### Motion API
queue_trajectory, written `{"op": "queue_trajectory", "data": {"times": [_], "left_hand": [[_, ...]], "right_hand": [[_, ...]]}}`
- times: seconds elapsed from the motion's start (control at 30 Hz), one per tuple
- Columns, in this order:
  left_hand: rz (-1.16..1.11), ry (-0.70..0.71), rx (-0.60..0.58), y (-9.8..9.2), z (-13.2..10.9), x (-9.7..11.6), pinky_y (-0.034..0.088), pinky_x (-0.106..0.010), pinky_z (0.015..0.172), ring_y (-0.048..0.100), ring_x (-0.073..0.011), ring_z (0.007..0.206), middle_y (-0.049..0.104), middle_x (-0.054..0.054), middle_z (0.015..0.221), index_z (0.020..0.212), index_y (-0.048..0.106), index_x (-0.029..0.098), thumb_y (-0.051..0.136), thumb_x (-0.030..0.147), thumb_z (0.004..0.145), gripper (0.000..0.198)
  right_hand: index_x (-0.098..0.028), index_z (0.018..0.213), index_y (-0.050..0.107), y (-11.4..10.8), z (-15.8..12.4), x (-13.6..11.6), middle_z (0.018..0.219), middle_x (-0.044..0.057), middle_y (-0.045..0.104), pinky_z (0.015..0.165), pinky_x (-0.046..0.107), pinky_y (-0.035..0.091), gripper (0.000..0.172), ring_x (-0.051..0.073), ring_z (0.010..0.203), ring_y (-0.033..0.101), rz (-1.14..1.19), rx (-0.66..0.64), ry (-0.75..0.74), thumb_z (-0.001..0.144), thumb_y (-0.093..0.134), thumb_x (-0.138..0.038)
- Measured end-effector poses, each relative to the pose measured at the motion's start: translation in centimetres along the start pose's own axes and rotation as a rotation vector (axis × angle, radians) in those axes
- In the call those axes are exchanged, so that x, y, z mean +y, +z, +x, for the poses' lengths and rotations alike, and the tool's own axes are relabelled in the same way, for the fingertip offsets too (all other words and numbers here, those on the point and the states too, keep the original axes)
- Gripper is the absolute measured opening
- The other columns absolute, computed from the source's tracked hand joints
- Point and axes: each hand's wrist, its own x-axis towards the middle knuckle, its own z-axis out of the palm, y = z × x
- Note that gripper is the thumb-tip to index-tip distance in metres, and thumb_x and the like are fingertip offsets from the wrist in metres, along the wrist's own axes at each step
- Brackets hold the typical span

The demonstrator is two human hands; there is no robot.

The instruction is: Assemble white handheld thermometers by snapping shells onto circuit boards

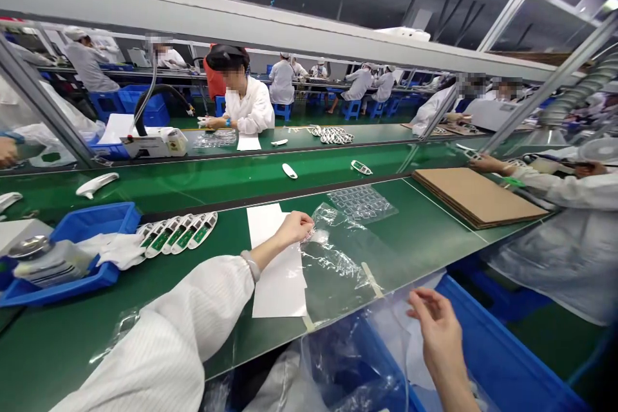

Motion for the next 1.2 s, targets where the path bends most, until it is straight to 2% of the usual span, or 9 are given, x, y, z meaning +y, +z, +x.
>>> {"op": "queue_trajectory", "data": {"times": [0.1,0.27,0.4,0.6,0.73,0.87,0.93,1.0,1.2], "left_hand": [[0.057,-0.004,-0.043,0.9,1.4,0.1,0.049,-0.02,0.055,0.054,-0.006,0.056,0.059,0.003,0.071,0.087,0.06,0.011,0.056,0.032,0.09,0.022],[0.118,0.011,-0.073,2.1,2.0,-0.1,0.05,-0.021,0.056,0.056,-0.0066,0.058,0.06,0.002,0.073,0.089,0.06,0.011,0.055,0.034,0.091,0.024],[0.158,0.09,-0.06,1.9,1.8,0.5,0.051,-0.023,0.061,0.058,-0.0081,0.062,0.061,0.002,0.072,0.083,0.061,0.011,0.058,0.035,0.089,0.025],[0.172,0.243,0.078,1.3,0.6,2.6,0.052,-0.027,0.066,0.062,-0.0117,0.067,0.066,-0.004,0.078,0.089,0.061,0.011,0.034,0.042,0.098,0.042],[0.28,0.447,0.273,1.9,-4.0,2.9,0.043,-0.036,0.096,0.055,-0.0207,0.108,0.06,-0.014,0.114,0.108,0.055,0.014,0.015,0.038,0.099,0.047],[0.534,0.643,0.01,6.4,-8.0,0.3,0.047,-0.035,0.089,0.061,-0.0247,0.097,0.067,-0.012,0.095,0.088,0.064,0.014,0.046,0.029,0.091,0.024],[0.643,0.639,-0.015,8.9,-8.0,-1.5,0.045,-0.043,0.095,0.057,-0.0306,0.109,0.064,-0.02,0.109,0.105,0.062,0.005,0.047,0.023,0.091,0.028],[0.72,0.631,-0.018,10.4,-7.0,-3.0,0.03,-0.054,0.109,0.038,-0.0386,0.131,0.045,-0.026,0.137,0.127,0.048,0.0,0.059,0.035,0.086,0.055],[0.835,0.664,-0.137,9.6,-5.0,-5.6,0.015,-0.063,0.113,0.03,-0.0374,0.137,0.041,-0.015,0.145,0.137,0.042,0.009,0.055,0.056,0.083,0.073]], "right_hand": [[-0.017,0.099,0.061,2.3,0.2,-2.4,0.096,0.006,0.06,0.076,0.031,0.049,0.032,0.017,0.084,0.057,-0.213,0.029,-0.446,0.079,0.066,-0.041],[-0.02,0.117,0.059,11.1,0.7,-5.6,0.115,0.011,0.055,0.094,0.04,0.044,0.028,0.024,0.108,0.052,-0.522,-0.569,-0.901,0.09,0.051,-0.027],[-0.02,0.108,0.062,14.9,1.8,-5.5,0.108,0.009,0.059,0.086,0.034,0.047,0.025,0.021,0.098,0.056,-0.547,-0.706,-0.921,0.095,0.04,-0.023],[-0.017,0.095,0.061,13.6,2.7,-5.1,0.092,0.008,0.06,0.078,0.028,0.044,0.029,0.018,0.086,0.057,-0.481,-0.541,-0.802,0.098,0.034,-0.028],[-0.017,0.096,0.061,13.4,3.4,-5.5,0.091,0.008,0.06,0.08,0.03,0.038,0.027,0.02,0.09,0.053,-0.716,-0.442,-0.927,0.097,0.035,-0.026],[-0.017,0.089,0.06,14.8,4.5,-7.0,0.093,0.008,0.061,0.078,0.031,0.032,0.024,0.021,0.09,0.048,-0.964,-0.587,-1.034,0.096,0.039,-0.025],[-0.016,0.09,0.06,16.0,5.4,-8.0,0.098,0.009,0.061,0.079,0.031,0.03,0.023,0.023,0.095,0.048,-1.093,-0.698,-1.042,0.096,0.04,-0.025],[-0.015,0.092,0.06,17.5,6.6,-9.0,0.097,0.01,0.062,0.08,0.031,0.029,0.021,0.023,0.095,0.049,-1.186,-0.809,-1.039,0.096,0.04,-0.021],[-0.014,0.093,0.062,24.2,12.1,-10.4,0.09,0.009,0.066,0.076,0.025,0.033,0.019,0.016,0.081,0.058,-1.226,-1.021,-0.968,0.091,0.044,-0.012]]}}
